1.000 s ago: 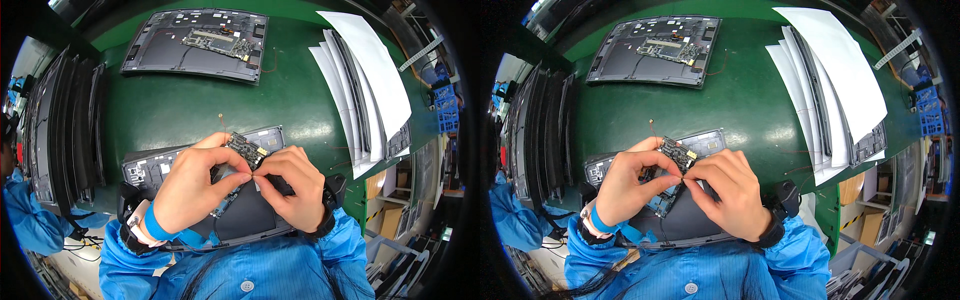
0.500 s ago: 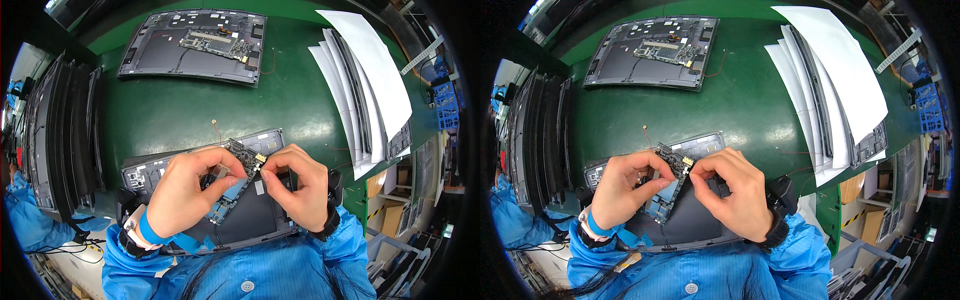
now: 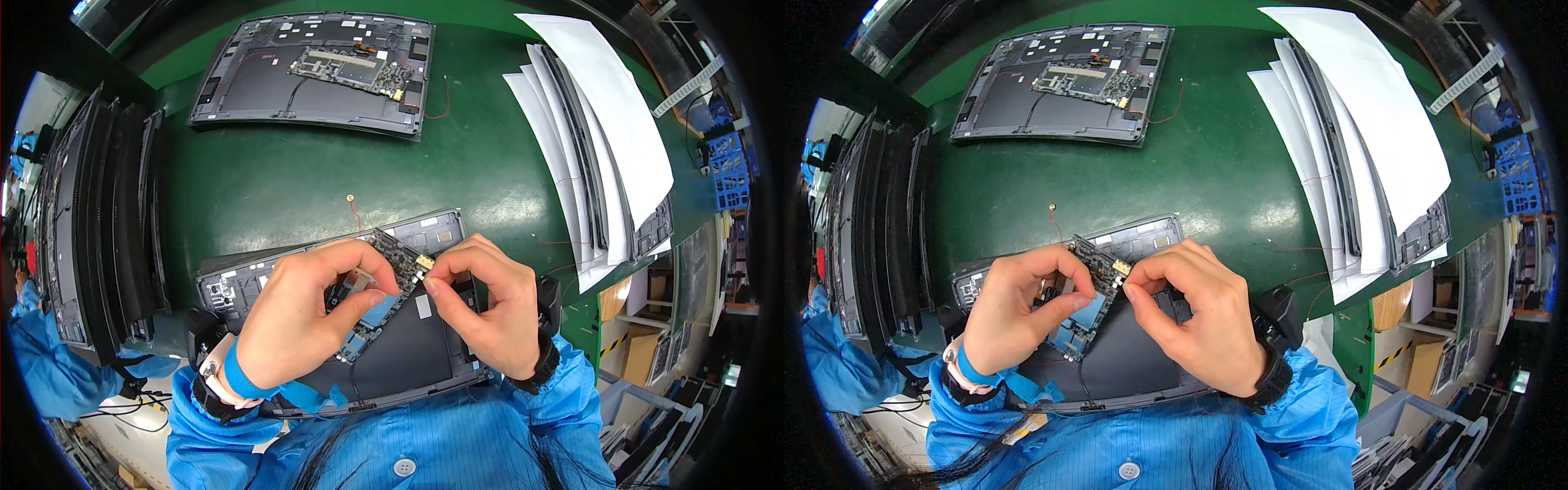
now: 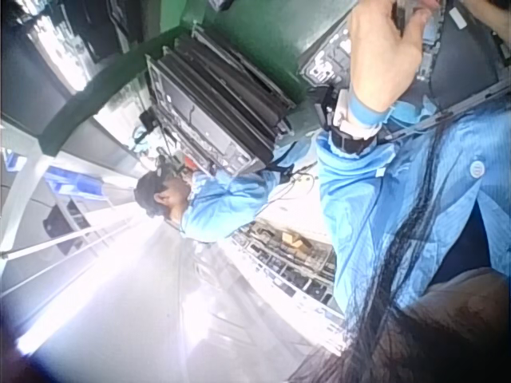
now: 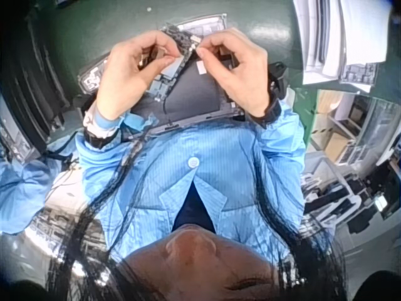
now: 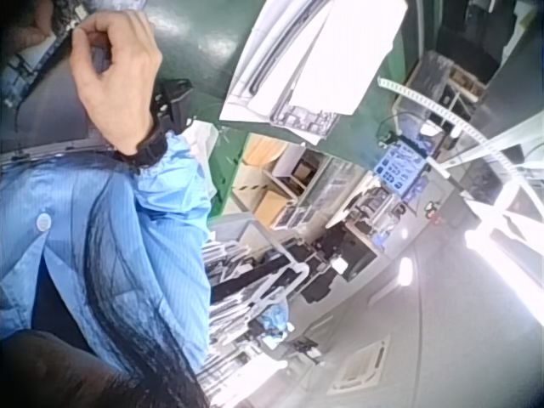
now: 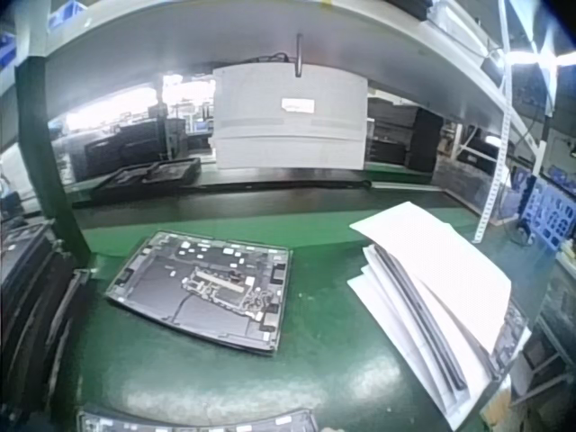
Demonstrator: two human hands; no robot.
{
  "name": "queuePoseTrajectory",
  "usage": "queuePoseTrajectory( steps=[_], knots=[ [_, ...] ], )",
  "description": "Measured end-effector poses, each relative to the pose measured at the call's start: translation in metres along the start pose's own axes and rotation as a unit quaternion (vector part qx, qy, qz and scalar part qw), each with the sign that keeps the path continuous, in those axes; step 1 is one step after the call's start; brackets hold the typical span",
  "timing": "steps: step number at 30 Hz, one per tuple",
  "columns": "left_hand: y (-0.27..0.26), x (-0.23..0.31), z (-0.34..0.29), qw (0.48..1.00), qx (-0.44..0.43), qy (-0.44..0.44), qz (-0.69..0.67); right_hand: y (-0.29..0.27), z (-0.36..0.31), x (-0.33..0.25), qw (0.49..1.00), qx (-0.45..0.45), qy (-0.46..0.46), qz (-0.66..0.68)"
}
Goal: Installing circuit boards and internal components into electronic device chassis on a production line.
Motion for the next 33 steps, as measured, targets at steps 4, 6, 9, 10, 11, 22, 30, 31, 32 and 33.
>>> queuePoseTrajectory(
  steps=[4,6,9,10,11,22,30,31,32,33],
  knots=[
    [-0.0036,-0.0002,0.0003,0.999,0.022,0.039,0.008,-0.0001,0.0004,-0.0009,1.000,-0.005,-0.002,-0.005],
    [-0.0032,-0.0011,0.0002,0.999,0.019,0.027,0.006,-0.0009,0.0001,-0.0010,1.000,-0.004,-0.001,-0.005],
    [-0.0033,-0.0008,0.0006,0.999,0.016,0.033,0.014,-0.0005,0.0003,-0.0002,1.000,-0.004,0.002,-0.001],
    [-0.0031,-0.0005,0.0008,0.999,0.017,0.038,0.010,-0.0002,0.0005,-0.0001,1.000,-0.004,0.003,-0.001],
    [-0.0026,0.0003,0.0011,0.999,0.018,0.042,0.006,-0.0003,0.0003,-0.0006,1.000,-0.004,0.000,-0.003],
    [0.0000,0.0084,0.0021,0.999,-0.025,0.024,0.020,-0.0020,0.0020,-0.0038,0.998,-0.050,0.023,-0.014],
    [-0.0023,0.0067,0.0014,0.999,-0.028,0.036,0.014,0.0025,0.0050,-0.0027,0.997,-0.068,0.037,-0.014],
    [-0.0024,0.0070,0.0015,0.999,-0.027,0.034,0.016,0.0020,0.0052,-0.0029,0.997,-0.067,0.036,-0.014],
    [-0.0025,0.0072,0.0015,0.999,-0.026,0.031,0.019,0.0022,0.0054,-0.0026,0.997,-0.073,0.037,-0.014],
    [-0.0025,0.0078,0.0014,0.999,-0.026,0.032,0.019,0.0025,0.0055,-0.0024,0.996,-0.078,0.038,-0.013]
  ],
)
Point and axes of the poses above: each hand's wrist, its own z-axis towards the middle knuckle, its own y-axis out of the palm, x = y × z, the point moved 8 cm from there along z, towards the middle knuckle, and after that the axes turned 10 degrees about y, right-handed, at the moved point
